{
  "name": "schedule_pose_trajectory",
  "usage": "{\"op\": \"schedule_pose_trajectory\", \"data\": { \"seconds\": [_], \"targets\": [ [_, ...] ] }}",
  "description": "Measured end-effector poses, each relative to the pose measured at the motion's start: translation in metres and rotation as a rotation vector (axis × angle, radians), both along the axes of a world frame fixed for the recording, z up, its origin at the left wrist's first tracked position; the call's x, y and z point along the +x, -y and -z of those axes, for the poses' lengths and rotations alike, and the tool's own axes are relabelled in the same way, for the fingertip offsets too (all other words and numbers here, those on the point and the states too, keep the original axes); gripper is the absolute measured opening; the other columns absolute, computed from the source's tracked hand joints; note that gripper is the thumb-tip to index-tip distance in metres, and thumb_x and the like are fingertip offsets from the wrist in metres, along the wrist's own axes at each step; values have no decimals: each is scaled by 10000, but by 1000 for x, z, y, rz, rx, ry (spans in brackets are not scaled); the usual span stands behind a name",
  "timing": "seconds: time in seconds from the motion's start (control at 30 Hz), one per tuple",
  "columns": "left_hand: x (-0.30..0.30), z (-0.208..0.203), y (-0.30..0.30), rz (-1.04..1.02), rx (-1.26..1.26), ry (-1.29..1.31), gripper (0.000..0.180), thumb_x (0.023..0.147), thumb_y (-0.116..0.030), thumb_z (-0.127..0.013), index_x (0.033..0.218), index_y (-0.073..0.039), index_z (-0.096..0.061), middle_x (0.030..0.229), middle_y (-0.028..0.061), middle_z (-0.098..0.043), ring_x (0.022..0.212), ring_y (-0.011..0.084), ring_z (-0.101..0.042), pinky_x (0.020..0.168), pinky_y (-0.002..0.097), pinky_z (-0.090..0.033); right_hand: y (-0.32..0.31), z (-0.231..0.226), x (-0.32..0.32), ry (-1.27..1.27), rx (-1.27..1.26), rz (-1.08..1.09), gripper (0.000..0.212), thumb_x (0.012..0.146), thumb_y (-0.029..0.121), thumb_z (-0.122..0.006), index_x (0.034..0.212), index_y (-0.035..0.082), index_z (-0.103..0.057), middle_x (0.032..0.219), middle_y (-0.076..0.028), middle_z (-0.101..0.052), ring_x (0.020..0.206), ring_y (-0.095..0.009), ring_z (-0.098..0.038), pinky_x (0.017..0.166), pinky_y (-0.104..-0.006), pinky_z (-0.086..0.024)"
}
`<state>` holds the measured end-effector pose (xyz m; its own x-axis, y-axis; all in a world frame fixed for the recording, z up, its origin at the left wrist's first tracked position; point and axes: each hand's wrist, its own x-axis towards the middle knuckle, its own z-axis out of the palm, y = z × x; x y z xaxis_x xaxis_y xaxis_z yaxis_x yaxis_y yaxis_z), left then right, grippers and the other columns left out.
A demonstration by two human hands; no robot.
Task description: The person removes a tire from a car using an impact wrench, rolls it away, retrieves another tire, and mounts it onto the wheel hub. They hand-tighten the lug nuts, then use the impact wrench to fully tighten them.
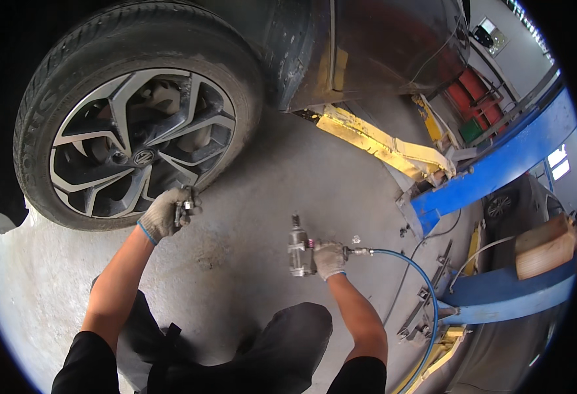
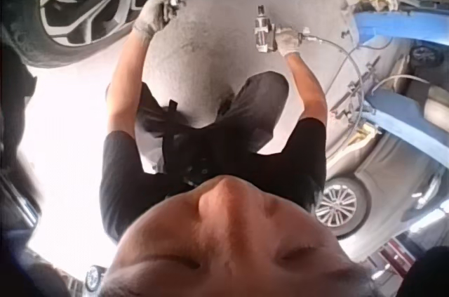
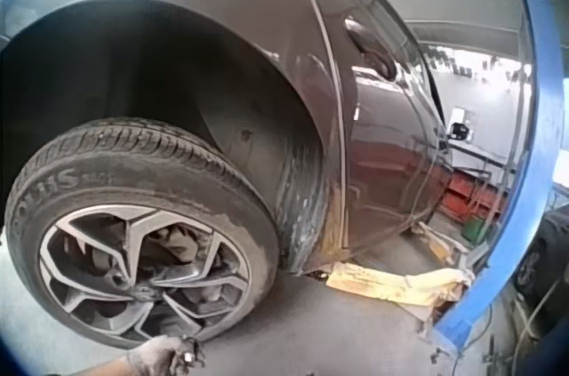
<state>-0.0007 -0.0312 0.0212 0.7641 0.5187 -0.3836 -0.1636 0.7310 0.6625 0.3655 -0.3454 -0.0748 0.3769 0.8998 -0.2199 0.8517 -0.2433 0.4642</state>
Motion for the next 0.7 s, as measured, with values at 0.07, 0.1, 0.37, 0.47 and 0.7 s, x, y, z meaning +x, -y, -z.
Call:
{"op": "schedule_pose_trajectory", "data": {
  "seconds": [0.07,0.1,0.37,0.47,0.7],
  "targets": [
    [-8,5,7,4,-1,39,247,891,-187,-588,1080,-29,-566,953,129,-674,792,235,-712,418,235,-507,29,34,26,-34,51,110,281,916,232,-474,1114,129,-645,1064,-77,-696,1022,-258,-664,857,-462,-490],
    [-9,3,11,27,-47,22,311,890,-194,-590,1140,-16,-543,1002,142,-666,802,257,-707,421,239,-497,50,52,39,-13,44,179,270,915,245,-475,1088,138,-652,1048,-68,-696,1003,-246,-668,845,-453,-489],
    [-61,-32,28,370,574,-727,252,790,-133,-684,1002,-3,-640,784,48,-630,657,118,-632,459,214,-444,132,116,73,2,107,354,178,884,231,-514,968,167,-657,948,-49,-679,946,-243,-655,828,-439,-482],
    [-102,-60,25,310,758,-933,276,793,-204,-642,994,-17,-660,735,33,-608,623,97,-589,475,231,-451,158,130,81,-28,103,349,180,886,226,-536,1019,166,-640,1022,-50,-669,1019,-240,-627,860,-446,-463],
    [-382,170,75,-437,335,-1263,189,802,-222,-555,926,-83,-584,761,49,-556,582,155,-515,451,312,-403,173,169,77,-56,-72,514,297,891,273,-567,1158,142,-580,1145,-77,-632,1096,-267,-597,917,-466,-470]
  ]
}}
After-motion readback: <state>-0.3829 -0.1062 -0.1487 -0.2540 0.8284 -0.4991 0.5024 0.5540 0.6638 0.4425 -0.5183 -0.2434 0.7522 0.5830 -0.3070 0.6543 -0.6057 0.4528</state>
